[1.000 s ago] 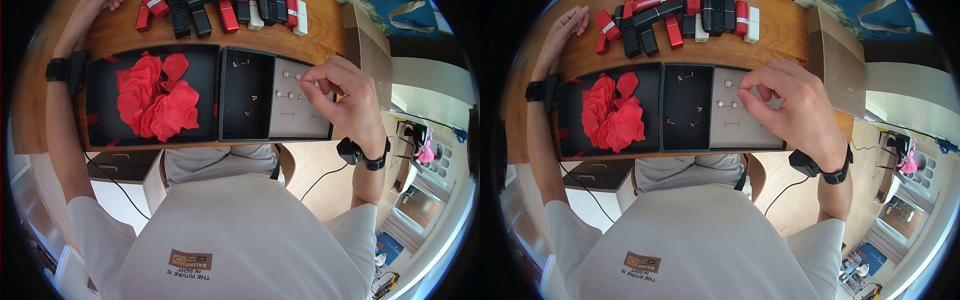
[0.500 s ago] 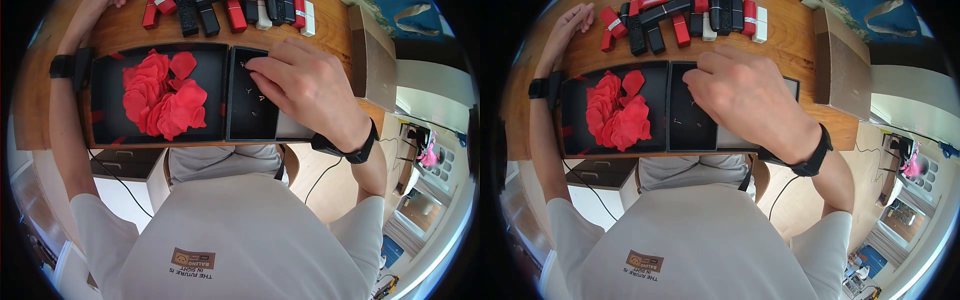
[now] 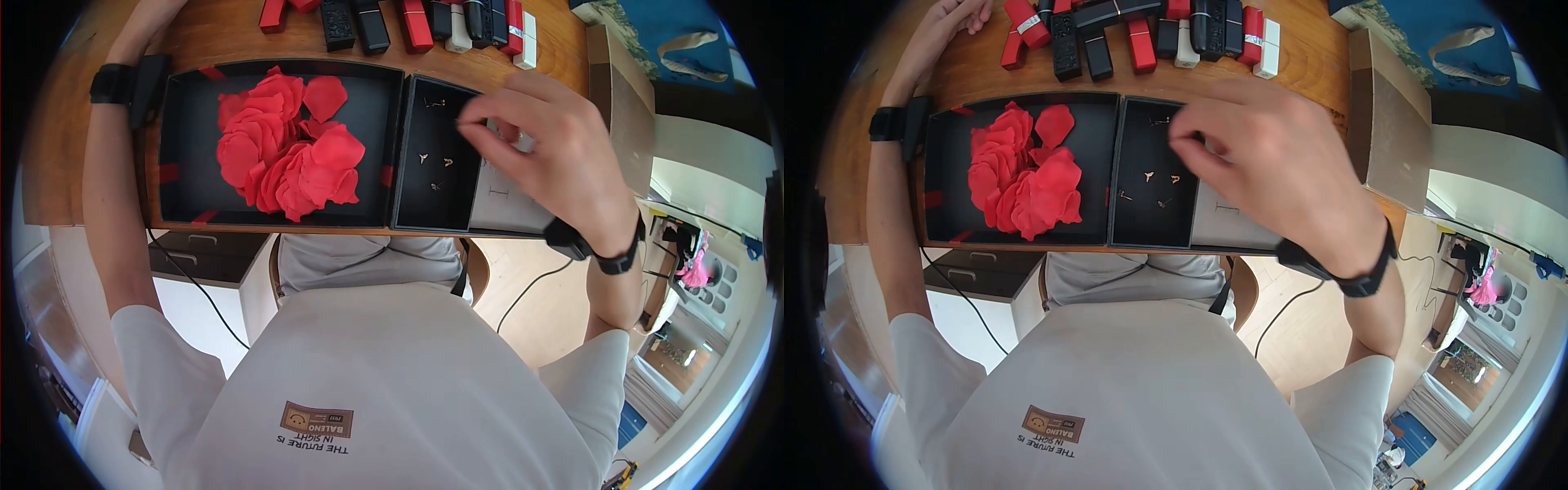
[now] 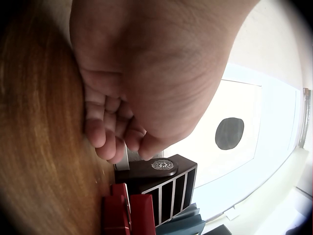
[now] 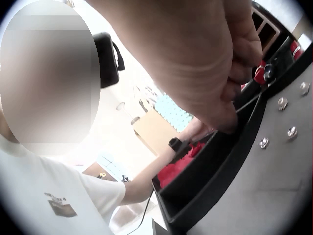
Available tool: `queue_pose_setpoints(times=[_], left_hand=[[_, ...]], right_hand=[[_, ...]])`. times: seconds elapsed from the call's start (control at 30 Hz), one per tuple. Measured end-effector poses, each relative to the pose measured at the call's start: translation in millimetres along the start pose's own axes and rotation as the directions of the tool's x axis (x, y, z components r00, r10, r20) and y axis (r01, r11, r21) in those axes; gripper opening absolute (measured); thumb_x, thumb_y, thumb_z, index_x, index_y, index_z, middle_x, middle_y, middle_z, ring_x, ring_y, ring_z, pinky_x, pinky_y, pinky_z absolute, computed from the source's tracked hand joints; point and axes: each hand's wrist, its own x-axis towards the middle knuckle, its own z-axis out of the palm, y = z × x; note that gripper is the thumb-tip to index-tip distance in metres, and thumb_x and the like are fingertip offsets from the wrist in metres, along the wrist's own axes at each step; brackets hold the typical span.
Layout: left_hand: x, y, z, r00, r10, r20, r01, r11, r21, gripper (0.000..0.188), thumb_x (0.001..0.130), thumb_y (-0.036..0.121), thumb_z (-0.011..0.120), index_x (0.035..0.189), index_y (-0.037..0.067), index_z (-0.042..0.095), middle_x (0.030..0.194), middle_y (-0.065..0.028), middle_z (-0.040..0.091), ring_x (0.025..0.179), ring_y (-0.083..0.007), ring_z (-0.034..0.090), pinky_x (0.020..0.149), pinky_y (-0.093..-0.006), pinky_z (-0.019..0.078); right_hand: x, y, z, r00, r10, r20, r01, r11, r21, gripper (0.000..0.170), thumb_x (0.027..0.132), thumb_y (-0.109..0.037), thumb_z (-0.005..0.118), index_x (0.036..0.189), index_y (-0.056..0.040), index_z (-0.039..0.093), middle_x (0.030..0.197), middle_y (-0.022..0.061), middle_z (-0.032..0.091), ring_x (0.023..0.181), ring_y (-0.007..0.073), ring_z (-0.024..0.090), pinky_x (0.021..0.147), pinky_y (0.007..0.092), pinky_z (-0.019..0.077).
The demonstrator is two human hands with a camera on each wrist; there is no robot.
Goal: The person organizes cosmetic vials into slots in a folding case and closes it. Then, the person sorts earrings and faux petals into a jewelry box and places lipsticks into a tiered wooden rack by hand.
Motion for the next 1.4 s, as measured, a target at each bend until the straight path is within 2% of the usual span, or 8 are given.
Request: queue_pose_setpoints(times=[0.07, 0.2, 0.27, 0.33, 0.57, 0.63, 0.83, 1.4], left_hand=[[1, 0, 0, 1.000, -0.002, 0.000, 0.002, 1.000, -0.011, 0.031, 0.110, 0.029, 0.058, 0.085, 0.012, 0.063, 0.077, 0.0034, 0.062, 0.070, -0.0050, 0.055, 0.068, -0.0207, 0.0455], [-1, 3, 1, 1.000, -0.005, -0.008, 0.005, 1.000, 0.025, 0.031, 0.110, 0.028, 0.058, 0.085, 0.011, 0.063, 0.077, 0.0028, 0.062, 0.069, -0.0052, 0.056, 0.067, -0.0208, 0.0457], [5, -11, -6, 1.000, 0.001, -0.006, -0.001, 0.999, 0.041, 0.030, 0.110, 0.028, 0.058, 0.085, 0.011, 0.063, 0.077, 0.0025, 0.062, 0.069, -0.0053, 0.056, 0.067, -0.0208, 0.0458], [21, -56, -26, 1.000, -0.020, 0.017, 0.019, 0.999, 0.047, 0.034, 0.112, 0.037, 0.050, 0.089, 0.013, 0.054, 0.084, 0.0057, 0.049, 0.078, -0.0041, 0.045, 0.075, -0.0215, 0.0378], [21, -46, -24, 0.996, 0.006, 0.090, -0.010, 0.999, 0.038, 0.032, 0.112, 0.034, 0.050, 0.091, 0.012, 0.057, 0.085, 0.0050, 0.050, 0.078, -0.0050, 0.045, 0.074, -0.0215, 0.0364], [23, -48, -27, 0.996, -0.012, 0.088, 0.013, 1.000, -0.014, 0.032, 0.111, 0.034, 0.053, 0.089, 0.011, 0.058, 0.086, 0.0052, 0.054, 0.079, -0.0044, 0.048, 0.076, -0.0213, 0.0393], [22, -46, -27, 0.996, -0.042, 0.073, 0.043, 0.999, -0.011, 0.032, 0.111, 0.034, 0.053, 0.088, 0.012, 0.059, 0.086, 0.0053, 0.054, 0.079, -0.0046, 0.047, 0.077, -0.0209, 0.0393], [22, -49, -29, 0.996, -0.032, 0.085, 0.032, 0.999, 0.009, 0.033, 0.112, 0.037, 0.051, 0.091, 0.012, 0.059, 0.086, 0.0054, 0.050, 0.080, -0.0052, 0.045, 0.076, -0.0214, 0.0366]], right_hand=[[-18, 4, -13, 0.993, 0.116, 0.013, -0.116, 0.990, 0.077, 0.008, 0.083, -0.007, 0.080, 0.089, -0.0088, 0.075, 0.071, 0.0050, 0.059, 0.065, 0.0200, 0.062, 0.058, 0.0351, 0.0499], [-60, 8, -29, 0.951, 0.291, 0.107, -0.300, 0.951, 0.076, 0.008, 0.084, -0.003, 0.079, 0.089, -0.0072, 0.074, 0.072, 0.0048, 0.060, 0.065, 0.0191, 0.059, 0.057, 0.0335, 0.0478], [-76, 13, -29, 0.938, 0.317, 0.142, -0.333, 0.937, 0.108, 0.008, 0.084, -0.003, 0.078, 0.090, -0.0070, 0.075, 0.072, 0.0052, 0.060, 0.065, 0.0198, 0.059, 0.058, 0.0338, 0.0478], [-87, 13, -30, 0.920, 0.355, 0.167, -0.379, 0.915, 0.139, 0.007, 0.085, -0.003, 0.077, 0.090, -0.0068, 0.075, 0.073, 0.0055, 0.060, 0.065, 0.0205, 0.059, 0.058, 0.0341, 0.0478], [-88, 25, -23, 0.910, 0.407, 0.081, -0.415, 0.893, 0.172, 0.010, 0.086, -0.005, 0.075, 0.096, -0.0077, 0.075, 0.077, 0.0070, 0.063, 0.066, 0.0230, 0.062, 0.060, 0.0363, 0.0498], [-89, 26, -21, 0.931, 0.357, -0.072, -0.350, 0.932, 0.099, 0.011, 0.086, -0.007, 0.076, 0.096, -0.0081, 0.075, 0.084, 0.0071, 0.066, 0.072, 0.0242, 0.067, 0.063, 0.0367, 0.0536], [-96, 25, -20, 0.991, 0.100, -0.085, -0.095, 0.994, 0.054, 0.012, 0.083, -0.010, 0.080, 0.094, -0.0073, 0.076, 0.093, 0.0058, 0.070, 0.083, 0.0269, 0.070, 0.068, 0.0375, 0.0579], [-96, 35, -20, 0.999, -0.002, -0.039, 0.000, 0.999, -0.041, 0.015, 0.081, -0.007, 0.078, 0.095, -0.0056, 0.074, 0.094, 0.0059, 0.070, 0.086, 0.0264, 0.069, 0.070, 0.0370, 0.0579]])
